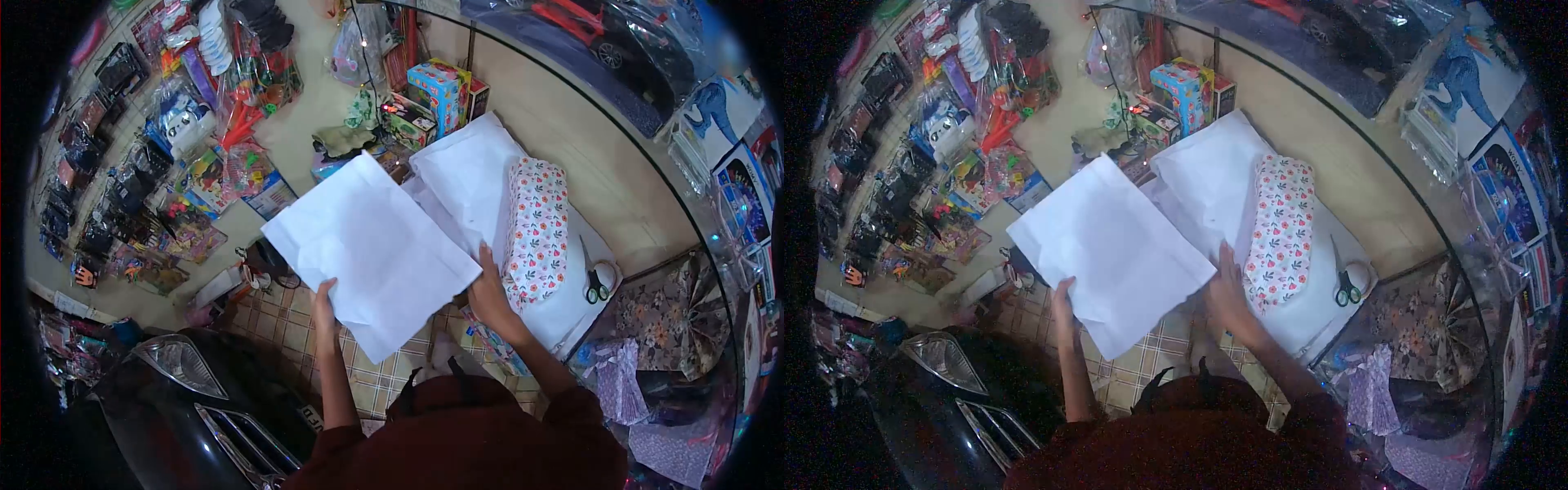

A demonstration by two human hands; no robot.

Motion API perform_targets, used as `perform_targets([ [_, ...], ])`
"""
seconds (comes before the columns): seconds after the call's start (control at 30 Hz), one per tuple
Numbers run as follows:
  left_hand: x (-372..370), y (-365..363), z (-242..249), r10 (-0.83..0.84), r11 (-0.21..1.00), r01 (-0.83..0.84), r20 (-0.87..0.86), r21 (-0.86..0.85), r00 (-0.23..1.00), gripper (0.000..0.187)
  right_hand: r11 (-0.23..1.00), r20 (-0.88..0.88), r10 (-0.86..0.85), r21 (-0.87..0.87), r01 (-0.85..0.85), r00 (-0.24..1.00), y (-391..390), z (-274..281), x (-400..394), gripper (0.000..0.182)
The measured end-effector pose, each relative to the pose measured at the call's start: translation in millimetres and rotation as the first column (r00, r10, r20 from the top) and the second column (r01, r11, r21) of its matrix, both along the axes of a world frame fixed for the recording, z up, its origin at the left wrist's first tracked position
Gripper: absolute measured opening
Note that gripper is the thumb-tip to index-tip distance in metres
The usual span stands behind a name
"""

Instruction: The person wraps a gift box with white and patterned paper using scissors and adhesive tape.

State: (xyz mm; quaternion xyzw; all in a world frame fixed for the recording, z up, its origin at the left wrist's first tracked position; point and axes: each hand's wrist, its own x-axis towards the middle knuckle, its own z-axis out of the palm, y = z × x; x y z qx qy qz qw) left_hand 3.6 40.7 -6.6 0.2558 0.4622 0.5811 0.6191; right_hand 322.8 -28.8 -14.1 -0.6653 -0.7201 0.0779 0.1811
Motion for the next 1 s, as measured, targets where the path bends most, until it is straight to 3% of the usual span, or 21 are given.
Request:
perform_targets([
  [0.07,4,-11,-9,0.0,1.0,0.002,-0.061,0.027,0.998,0.047,0.992,-0.118,0.052,0.124,-0.037,0.992,-1,18,2,0.056],
  [0.1,9,-15,-4,-0.035,0.999,0.036,-0.053,0.02,0.998,0.047,0.984,-0.115,0.054,0.173,-0.033,0.992,6,-11,15,0.065],
  [0.2,25,-25,7,-0.087,0.996,0.088,-0.066,0.008,0.994,0.049,0.992,-0.515,-0.04,0.085,0.098,0.856,-1,37,9,0.071],
  [0.23,29,-24,5,-0.097,0.995,0.1,-0.098,0.023,0.99,0.048,0.979,-0.522,0.032,0.189,0.079,0.852,0,28,17,0.075],
  [0.3,36,-20,10,-0.168,0.985,0.171,-0.112,0.016,0.979,0.048,0.984,-0.556,-0.017,0.139,0.113,0.831,-5,33,22,0.074],
  [0.43,48,-18,26,-0.111,0.993,0.113,-0.077,0.025,0.991,0.053,0.971,-0.65,-0.085,0.117,0.21,0.756,-12,33,26,0.071],
  [0.53,44,-9,19,-0.055,0.996,0.056,-0.007,0.071,0.998,0.053,0.98,-0.775,-0.079,0.055,0.192,0.627,-11,26,35,0.071],
  [0.63,49,0,27,-0.052,0.992,0.041,0.085,0.121,0.995,0.049,0.969,-0.903,-0.091,0.017,0.245,0.42,-17,37,41,0.071],
  [0.77,65,19,26,-0.165,0.975,0.199,-0.286,0.093,0.944,0.036,0.96,-0.991,-0.09,-0.059,0.275,0.102,-25,54,37,0.073],
  [0.87,87,25,15,-0.234,0.95,0.298,-0.411,0.096,0.881,0.031,0.961,-0.994,-0.082,-0.059,0.271,0.072,-27,51,42,0.072],
  [0.9,94,23,25,-0.216,0.912,0.369,-0.555,0.178,0.803,0.025,0.956,-0.99,-0.085,-0.05,0.288,0.109,-27,52,42,0.07],
  [1.0,100,42,19,0.015,0.839,0.444,-0.829,0.315,0.56,0.025,0.94,-0.971,-0.097,-0.017,0.341,0.219,-29,61,38,0.063],
])
